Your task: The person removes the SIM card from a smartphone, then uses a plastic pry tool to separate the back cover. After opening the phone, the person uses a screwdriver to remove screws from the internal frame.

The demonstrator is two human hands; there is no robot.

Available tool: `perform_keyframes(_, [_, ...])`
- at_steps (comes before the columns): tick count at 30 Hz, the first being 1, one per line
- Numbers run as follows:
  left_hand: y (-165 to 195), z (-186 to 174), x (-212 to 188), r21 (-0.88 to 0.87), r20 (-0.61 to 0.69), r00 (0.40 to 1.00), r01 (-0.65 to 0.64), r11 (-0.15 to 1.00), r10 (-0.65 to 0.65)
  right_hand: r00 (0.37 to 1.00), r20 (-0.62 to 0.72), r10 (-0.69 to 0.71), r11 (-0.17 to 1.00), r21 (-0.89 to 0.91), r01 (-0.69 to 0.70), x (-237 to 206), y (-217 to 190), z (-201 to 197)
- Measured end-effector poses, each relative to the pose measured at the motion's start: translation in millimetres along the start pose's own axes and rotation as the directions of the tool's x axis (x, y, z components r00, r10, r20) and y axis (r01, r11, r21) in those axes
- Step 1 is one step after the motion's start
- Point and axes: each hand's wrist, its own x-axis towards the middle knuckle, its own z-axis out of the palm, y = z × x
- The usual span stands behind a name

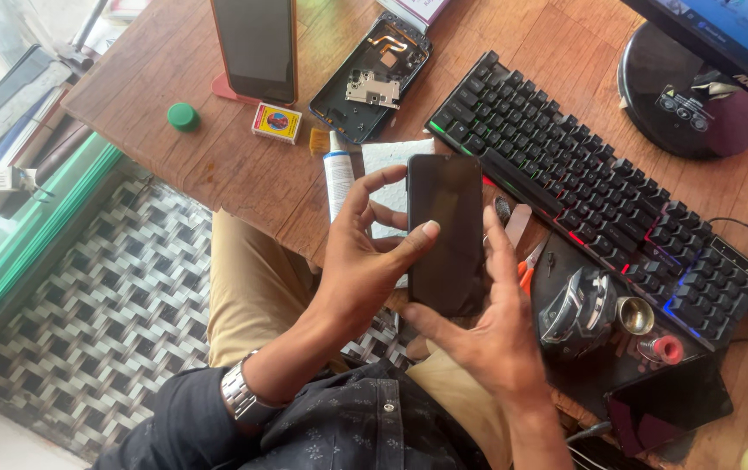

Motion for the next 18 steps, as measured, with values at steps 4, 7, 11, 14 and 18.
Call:
perform_keyframes(4, [-1.2, 3.6, -1.3, 0.034, 0.002, 1.0, -0.002, 0.999, 0.002, 0.994, -0.103, -0.022, 0.926, -0.376, -0.019, 2.7, -6.0, 5.1])
perform_keyframes(7, [0.6, 0.0, 0.8, 0.029, 0.063, 0.998, -0.006, 1.0, 0.004, 0.987, -0.164, 0.005, 0.922, -0.38, -0.068, 4.9, -7.1, 7.4])
perform_keyframes(11, [6.7, -11.8, 15.4, -0.073, 0.141, 0.987, 0.085, 0.994, -0.074, 0.983, -0.168, -0.071, 0.929, -0.37, 0.004, 2.5, -6.9, 7.8])
perform_keyframes(14, [7.8, -16.3, 20.8, -0.09, 0.177, 0.98, 0.111, 0.99, -0.094, 0.982, -0.185, -0.043, 0.93, -0.366, -0.028, 0.7, -6.2, 6.7])
perform_keyframes(18, [6.6, -16.0, 20.1, -0.054, 0.159, 0.986, 0.059, 0.997, -0.05, 0.97, -0.17, -0.176, 0.851, -0.522, 0.063, 2.0, -4.9, 6.4])
